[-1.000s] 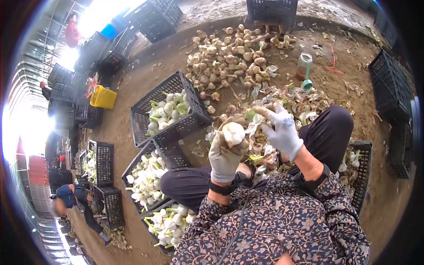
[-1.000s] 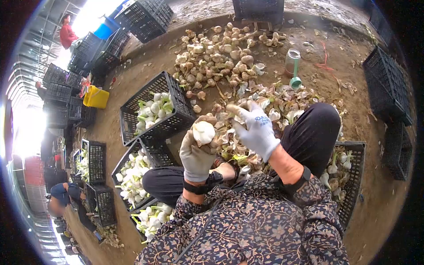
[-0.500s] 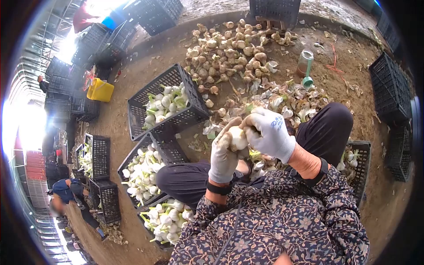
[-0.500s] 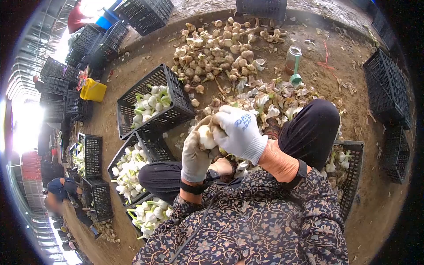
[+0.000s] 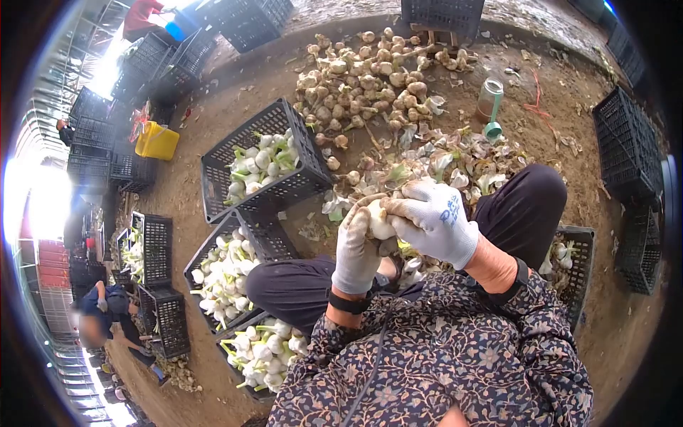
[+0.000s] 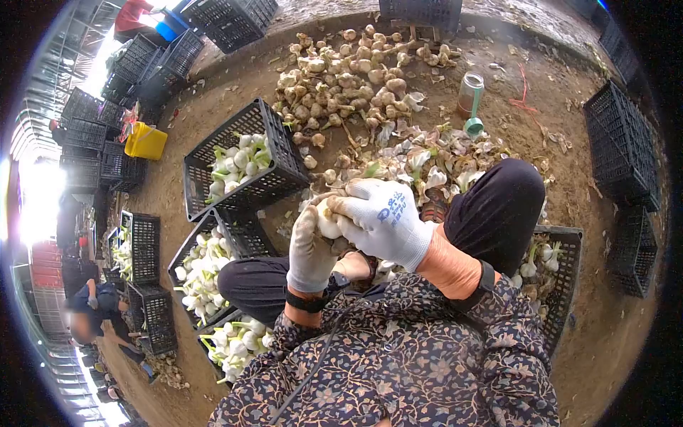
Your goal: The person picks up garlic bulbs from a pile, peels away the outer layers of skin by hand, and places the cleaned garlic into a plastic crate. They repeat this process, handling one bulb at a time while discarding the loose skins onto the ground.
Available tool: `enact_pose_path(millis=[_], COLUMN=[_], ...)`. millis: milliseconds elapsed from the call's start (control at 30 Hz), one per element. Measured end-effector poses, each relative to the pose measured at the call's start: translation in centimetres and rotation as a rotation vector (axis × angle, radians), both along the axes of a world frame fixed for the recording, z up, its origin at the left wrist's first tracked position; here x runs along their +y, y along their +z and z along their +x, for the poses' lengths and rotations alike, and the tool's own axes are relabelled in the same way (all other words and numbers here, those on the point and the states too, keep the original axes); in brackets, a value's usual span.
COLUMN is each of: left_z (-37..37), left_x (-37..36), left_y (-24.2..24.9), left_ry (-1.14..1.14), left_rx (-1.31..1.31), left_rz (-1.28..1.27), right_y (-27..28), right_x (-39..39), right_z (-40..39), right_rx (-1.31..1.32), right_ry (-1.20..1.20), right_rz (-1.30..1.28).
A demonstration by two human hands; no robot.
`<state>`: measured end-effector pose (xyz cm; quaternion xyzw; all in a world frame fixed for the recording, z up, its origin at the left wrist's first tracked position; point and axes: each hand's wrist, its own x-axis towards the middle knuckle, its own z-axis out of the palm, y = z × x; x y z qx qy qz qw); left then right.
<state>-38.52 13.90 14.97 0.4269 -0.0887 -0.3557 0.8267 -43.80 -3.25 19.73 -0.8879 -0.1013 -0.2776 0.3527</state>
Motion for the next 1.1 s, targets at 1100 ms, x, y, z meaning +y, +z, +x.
enact_pose_path(millis=[1100], left_z=[-1.8], left_x=[1.2], left_y=[1.9], left_ry=[0.026], left_rx=[-0.001], left_rz=[0.018], right_y=[-1.6], right_x=[0.4], right_z=[1.5], right_rx=[0.231], right_ry=[-0.142], right_rz=[0.409])
